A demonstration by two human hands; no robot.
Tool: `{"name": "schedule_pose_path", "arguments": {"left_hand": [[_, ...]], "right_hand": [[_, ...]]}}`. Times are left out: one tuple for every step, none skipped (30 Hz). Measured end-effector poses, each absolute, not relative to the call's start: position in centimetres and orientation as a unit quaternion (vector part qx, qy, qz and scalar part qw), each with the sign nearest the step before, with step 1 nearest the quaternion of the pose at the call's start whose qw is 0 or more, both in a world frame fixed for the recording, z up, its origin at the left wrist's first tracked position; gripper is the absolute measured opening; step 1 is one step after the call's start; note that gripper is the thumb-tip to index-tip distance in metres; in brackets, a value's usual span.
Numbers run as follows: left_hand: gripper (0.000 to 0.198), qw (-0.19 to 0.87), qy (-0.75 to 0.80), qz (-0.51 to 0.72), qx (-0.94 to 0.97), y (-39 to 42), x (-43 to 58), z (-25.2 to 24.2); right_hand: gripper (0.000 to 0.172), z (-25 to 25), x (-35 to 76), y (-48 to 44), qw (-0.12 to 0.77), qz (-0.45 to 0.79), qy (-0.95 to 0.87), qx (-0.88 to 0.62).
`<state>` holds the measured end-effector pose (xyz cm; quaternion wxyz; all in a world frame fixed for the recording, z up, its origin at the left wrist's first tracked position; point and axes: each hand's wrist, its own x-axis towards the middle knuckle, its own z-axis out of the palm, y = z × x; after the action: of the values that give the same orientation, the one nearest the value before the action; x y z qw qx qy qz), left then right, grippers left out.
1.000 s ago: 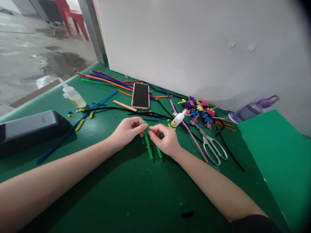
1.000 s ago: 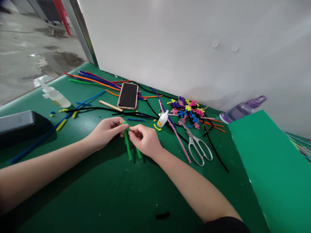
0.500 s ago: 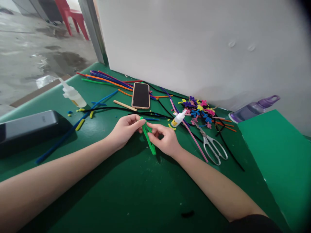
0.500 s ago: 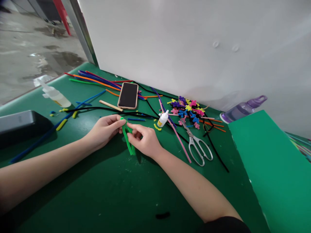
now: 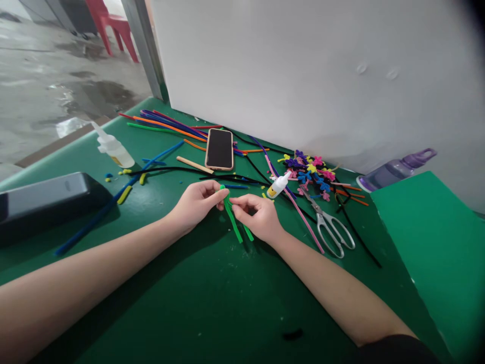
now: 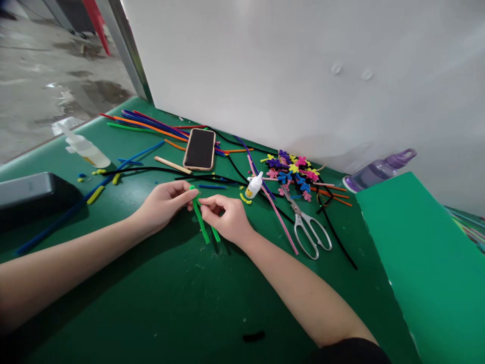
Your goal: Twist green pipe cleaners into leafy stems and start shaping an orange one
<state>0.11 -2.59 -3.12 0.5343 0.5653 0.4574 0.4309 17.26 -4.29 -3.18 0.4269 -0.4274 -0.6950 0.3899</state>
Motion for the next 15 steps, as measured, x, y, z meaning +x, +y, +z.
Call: {"name": "schedule_pose_path", "arguments": {"left_hand": [[0.024,0.533,0.458,0.428,0.569,-2.60,0.10,-3.11],[0.024,0.530,0.459,0.426,0.571,-2.61,0.09,-3.10],[0.024,0.528,0.460,0.426,0.573,-2.61,0.08,-3.08],[0.024,0.526,0.460,0.425,0.575,-2.61,0.08,-3.06],[0.024,0.524,0.461,0.425,0.577,-2.60,0.08,-3.03],[0.024,0.523,0.460,0.425,0.578,-2.59,0.08,-3.00],[0.024,0.523,0.460,0.424,0.579,-2.58,0.07,-2.98],[0.023,0.525,0.458,0.424,0.579,-2.57,0.07,-2.97],[0.023,0.529,0.455,0.425,0.577,-2.54,0.07,-2.99],[0.023,0.537,0.451,0.426,0.571,-2.51,0.06,-3.02],[0.023,0.547,0.446,0.430,0.563,-2.47,0.05,-3.08],[0.023,0.562,0.439,0.435,0.551,-2.41,0.04,-3.16],[0.023,0.580,0.429,0.440,0.536,-2.34,0.02,-3.25],[0.023,0.601,0.415,0.446,0.518,-2.26,0.00,-3.35],[0.023,0.624,0.398,0.452,0.497,-2.18,-0.03,-3.45]], "right_hand": [[0.015,-3.21,17.29,-4.28,0.425,0.395,-0.692,-0.429],[0.015,-3.25,17.32,-4.25,0.424,0.400,-0.688,-0.432],[0.015,-3.27,17.35,-4.22,0.421,0.407,-0.684,-0.435],[0.015,-3.30,17.38,-4.19,0.419,0.415,-0.679,-0.437],[0.016,-3.31,17.39,-4.15,0.417,0.423,-0.674,-0.438],[0.016,-3.32,17.40,-4.12,0.417,0.433,-0.669,-0.438],[0.016,-3.33,17.40,-4.08,0.418,0.444,-0.663,-0.435],[0.015,-3.32,17.39,-4.04,0.419,0.456,-0.656,-0.431],[0.015,-3.32,17.39,-3.98,0.422,0.471,-0.648,-0.425],[0.016,-3.31,17.40,-3.90,0.423,0.491,-0.638,-0.416],[0.016,-3.30,17.42,-3.81,0.422,0.513,-0.628,-0.405],[0.017,-3.29,17.45,-3.70,0.422,0.535,-0.617,-0.393],[0.018,-3.29,17.48,-3.57,0.423,0.554,-0.607,-0.382],[0.019,-3.28,17.52,-3.44,0.425,0.568,-0.597,-0.374],[0.019,-3.26,17.56,-3.31,0.429,0.575,-0.590,-0.371]]}}
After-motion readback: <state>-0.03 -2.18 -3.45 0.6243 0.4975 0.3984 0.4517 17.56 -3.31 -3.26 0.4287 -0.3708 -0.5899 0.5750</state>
